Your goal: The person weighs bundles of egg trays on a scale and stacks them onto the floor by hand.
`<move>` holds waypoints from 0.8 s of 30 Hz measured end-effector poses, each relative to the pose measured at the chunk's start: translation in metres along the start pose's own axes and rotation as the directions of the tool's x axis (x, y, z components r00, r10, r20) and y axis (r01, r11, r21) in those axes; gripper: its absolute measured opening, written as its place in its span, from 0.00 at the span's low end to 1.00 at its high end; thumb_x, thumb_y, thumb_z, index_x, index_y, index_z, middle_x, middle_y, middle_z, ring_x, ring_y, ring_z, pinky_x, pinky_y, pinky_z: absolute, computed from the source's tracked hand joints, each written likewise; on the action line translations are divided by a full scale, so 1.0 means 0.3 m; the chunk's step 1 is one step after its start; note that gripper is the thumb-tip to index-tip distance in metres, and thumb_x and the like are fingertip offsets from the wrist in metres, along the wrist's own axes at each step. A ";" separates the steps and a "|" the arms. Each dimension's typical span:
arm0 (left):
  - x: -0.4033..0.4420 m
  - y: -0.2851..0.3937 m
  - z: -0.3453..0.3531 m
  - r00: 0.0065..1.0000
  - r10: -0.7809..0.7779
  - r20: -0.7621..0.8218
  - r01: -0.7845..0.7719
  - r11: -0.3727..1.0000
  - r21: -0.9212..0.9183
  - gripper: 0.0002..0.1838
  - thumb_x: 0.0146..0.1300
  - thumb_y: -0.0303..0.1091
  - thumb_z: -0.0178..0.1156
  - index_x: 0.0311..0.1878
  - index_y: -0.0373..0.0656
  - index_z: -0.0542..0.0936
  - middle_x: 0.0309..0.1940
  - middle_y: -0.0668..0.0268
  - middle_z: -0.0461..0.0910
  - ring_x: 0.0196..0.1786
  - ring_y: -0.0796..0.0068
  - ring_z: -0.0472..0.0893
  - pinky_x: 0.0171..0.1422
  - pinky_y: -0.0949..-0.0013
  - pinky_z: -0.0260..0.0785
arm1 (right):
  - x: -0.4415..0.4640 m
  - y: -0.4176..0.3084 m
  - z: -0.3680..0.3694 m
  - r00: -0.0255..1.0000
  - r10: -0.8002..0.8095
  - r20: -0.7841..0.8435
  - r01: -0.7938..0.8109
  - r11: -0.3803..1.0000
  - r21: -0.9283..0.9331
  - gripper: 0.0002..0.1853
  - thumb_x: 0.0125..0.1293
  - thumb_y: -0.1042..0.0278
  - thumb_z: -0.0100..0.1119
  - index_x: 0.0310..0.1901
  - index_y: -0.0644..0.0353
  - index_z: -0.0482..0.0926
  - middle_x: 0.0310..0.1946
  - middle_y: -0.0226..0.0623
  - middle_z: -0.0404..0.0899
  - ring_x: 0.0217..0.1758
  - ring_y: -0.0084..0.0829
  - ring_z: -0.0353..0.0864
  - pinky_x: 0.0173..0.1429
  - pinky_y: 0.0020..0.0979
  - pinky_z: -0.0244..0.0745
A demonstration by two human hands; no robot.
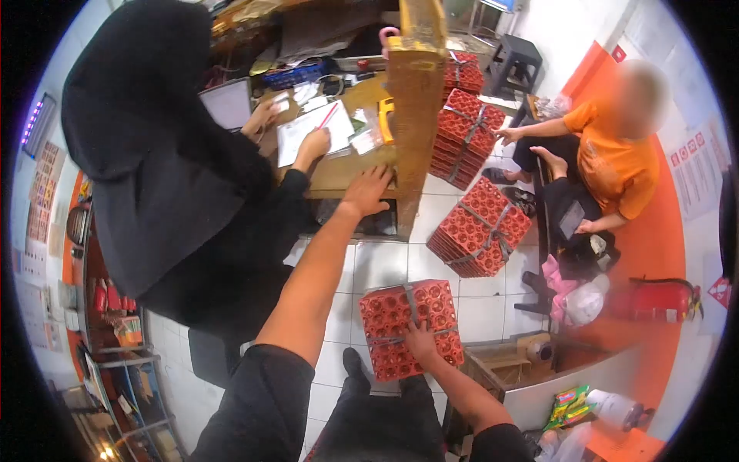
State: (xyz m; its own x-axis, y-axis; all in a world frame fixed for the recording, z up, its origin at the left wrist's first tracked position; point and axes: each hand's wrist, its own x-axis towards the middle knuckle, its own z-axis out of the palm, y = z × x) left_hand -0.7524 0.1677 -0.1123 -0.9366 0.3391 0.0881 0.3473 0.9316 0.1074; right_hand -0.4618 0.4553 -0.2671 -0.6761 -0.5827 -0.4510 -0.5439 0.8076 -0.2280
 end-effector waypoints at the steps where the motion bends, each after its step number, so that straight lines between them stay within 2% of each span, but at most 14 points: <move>1: 0.014 0.000 -0.007 1.000 -0.021 0.016 0.021 1.000 0.002 0.41 0.49 0.46 0.72 0.65 0.41 0.67 0.65 0.52 0.66 0.67 0.51 0.66 0.67 0.52 0.63 | -0.009 0.001 -0.010 1.000 -0.002 -0.026 0.002 1.000 0.015 0.13 0.66 0.62 0.52 0.49 0.49 0.81 0.55 0.36 0.75 0.61 0.53 0.70 0.55 0.52 0.72; 2: 0.025 -0.041 0.051 0.999 -0.021 -0.033 0.019 0.998 -0.063 0.40 0.49 0.46 0.72 0.63 0.40 0.69 0.65 0.52 0.66 0.67 0.50 0.66 0.66 0.52 0.64 | -0.002 0.013 -0.010 0.999 0.033 -0.022 -0.032 0.999 0.023 0.13 0.66 0.62 0.52 0.49 0.49 0.81 0.55 0.36 0.75 0.61 0.53 0.70 0.55 0.52 0.72; 3: 0.042 -0.077 0.118 0.997 -0.013 -0.079 0.002 0.991 -0.136 0.38 0.49 0.47 0.72 0.61 0.40 0.71 0.65 0.52 0.65 0.66 0.49 0.67 0.66 0.51 0.64 | 0.006 0.031 0.009 0.999 -0.040 -0.020 0.040 0.999 0.005 0.13 0.66 0.61 0.52 0.49 0.50 0.81 0.54 0.37 0.76 0.60 0.52 0.70 0.56 0.52 0.71; 4: 0.054 -0.070 0.109 0.999 -0.029 -0.036 0.026 0.996 -0.089 0.36 0.48 0.49 0.73 0.57 0.40 0.72 0.63 0.53 0.66 0.63 0.50 0.68 0.64 0.52 0.64 | 0.004 0.046 0.020 0.994 -0.104 -0.021 0.104 0.995 -0.009 0.13 0.65 0.61 0.53 0.48 0.51 0.81 0.53 0.38 0.77 0.60 0.51 0.71 0.56 0.52 0.71; 5: 0.061 -0.059 0.080 0.999 -0.045 0.002 0.045 0.998 -0.035 0.33 0.48 0.50 0.73 0.54 0.41 0.74 0.61 0.53 0.67 0.61 0.50 0.69 0.63 0.52 0.64 | 0.003 0.054 0.012 0.999 -0.049 -0.024 0.049 0.999 0.006 0.13 0.65 0.61 0.53 0.48 0.51 0.81 0.53 0.38 0.77 0.60 0.51 0.71 0.56 0.52 0.71; 7: 0.067 -0.051 0.062 0.998 0.025 -0.053 -0.024 0.999 0.027 0.31 0.47 0.54 0.72 0.48 0.42 0.76 0.56 0.56 0.69 0.55 0.52 0.69 0.60 0.53 0.63 | 0.013 0.047 -0.009 0.993 -0.066 0.101 0.058 0.995 0.083 0.13 0.63 0.59 0.55 0.46 0.52 0.83 0.49 0.38 0.80 0.60 0.50 0.71 0.58 0.54 0.69; 11: 0.069 -0.066 0.096 0.996 0.073 -0.058 -0.067 0.993 0.098 0.31 0.48 0.58 0.70 0.47 0.43 0.77 0.52 0.57 0.69 0.52 0.54 0.69 0.59 0.54 0.61 | 0.012 -0.008 -0.079 0.986 0.096 0.139 -0.108 0.990 0.087 0.13 0.62 0.59 0.56 0.44 0.51 0.84 0.46 0.37 0.83 0.57 0.48 0.77 0.58 0.53 0.72; 13: 0.076 -0.071 0.089 0.983 0.109 -0.147 -0.092 0.989 0.117 0.32 0.49 0.60 0.68 0.48 0.44 0.77 0.52 0.56 0.70 0.53 0.53 0.69 0.59 0.53 0.61 | 0.045 -0.018 -0.106 0.929 0.126 0.347 -0.184 0.973 0.139 0.15 0.60 0.55 0.59 0.43 0.52 0.86 0.42 0.35 0.86 0.52 0.44 0.82 0.55 0.50 0.77; 14: 0.080 -0.077 0.092 0.981 0.131 -0.146 -0.115 0.987 0.115 0.32 0.49 0.60 0.68 0.48 0.44 0.77 0.52 0.56 0.70 0.53 0.53 0.69 0.59 0.53 0.61 | 0.063 -0.006 -0.120 0.929 0.142 0.343 -0.203 0.968 0.148 0.15 0.60 0.55 0.59 0.43 0.52 0.86 0.42 0.35 0.86 0.52 0.44 0.82 0.55 0.50 0.77; 16: 0.071 -0.076 0.108 0.992 0.075 -0.097 -0.062 0.990 0.123 0.34 0.50 0.62 0.67 0.50 0.43 0.76 0.53 0.55 0.70 0.55 0.53 0.69 0.59 0.53 0.61 | 0.076 0.004 -0.140 0.892 0.041 0.450 -0.112 0.985 0.133 0.16 0.59 0.54 0.60 0.42 0.54 0.87 0.42 0.37 0.86 0.48 0.40 0.85 0.51 0.44 0.80; 19: 0.073 -0.071 0.128 0.983 0.103 -0.149 -0.073 0.979 0.193 0.35 0.50 0.61 0.67 0.51 0.42 0.75 0.56 0.55 0.70 0.58 0.53 0.69 0.60 0.52 0.61 | 0.059 -0.012 -0.182 0.876 0.156 0.456 -0.245 0.959 0.144 0.16 0.56 0.53 0.63 0.40 0.54 0.88 0.44 0.38 0.86 0.50 0.39 0.85 0.52 0.40 0.81; 20: 0.073 -0.057 0.109 0.983 0.130 -0.129 -0.107 0.979 0.175 0.35 0.50 0.61 0.67 0.51 0.42 0.75 0.56 0.55 0.70 0.58 0.53 0.69 0.60 0.52 0.61 | 0.052 -0.024 -0.165 0.882 0.185 0.434 -0.261 0.958 0.120 0.15 0.56 0.53 0.63 0.39 0.53 0.88 0.43 0.38 0.86 0.50 0.39 0.85 0.51 0.39 0.81; 22: 0.073 -0.044 0.079 0.999 0.049 -0.010 -0.047 0.985 0.163 0.36 0.50 0.61 0.68 0.52 0.41 0.75 0.57 0.53 0.71 0.60 0.51 0.69 0.62 0.50 0.62 | 0.026 -0.056 -0.139 0.875 0.256 0.412 -0.335 0.933 0.133 0.14 0.55 0.54 0.64 0.39 0.51 0.88 0.41 0.37 0.86 0.49 0.38 0.85 0.49 0.38 0.82; 24: 0.074 -0.084 0.139 0.986 0.126 -0.108 -0.108 0.982 0.155 0.38 0.49 0.61 0.69 0.54 0.41 0.74 0.57 0.52 0.72 0.61 0.48 0.70 0.63 0.48 0.62 | 0.006 -0.095 -0.135 0.851 0.347 0.395 -0.451 0.868 0.208 0.13 0.55 0.56 0.63 0.39 0.49 0.88 0.41 0.35 0.86 0.48 0.37 0.85 0.49 0.38 0.81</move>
State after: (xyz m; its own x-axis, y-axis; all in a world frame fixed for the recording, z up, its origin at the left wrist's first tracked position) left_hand -0.7839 0.1572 -0.1545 -0.8750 0.4373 0.2077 0.4354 0.8984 -0.0571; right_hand -0.4677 0.4275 -0.2264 -0.5679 -0.1793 -0.8033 -0.0640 0.9826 -0.1741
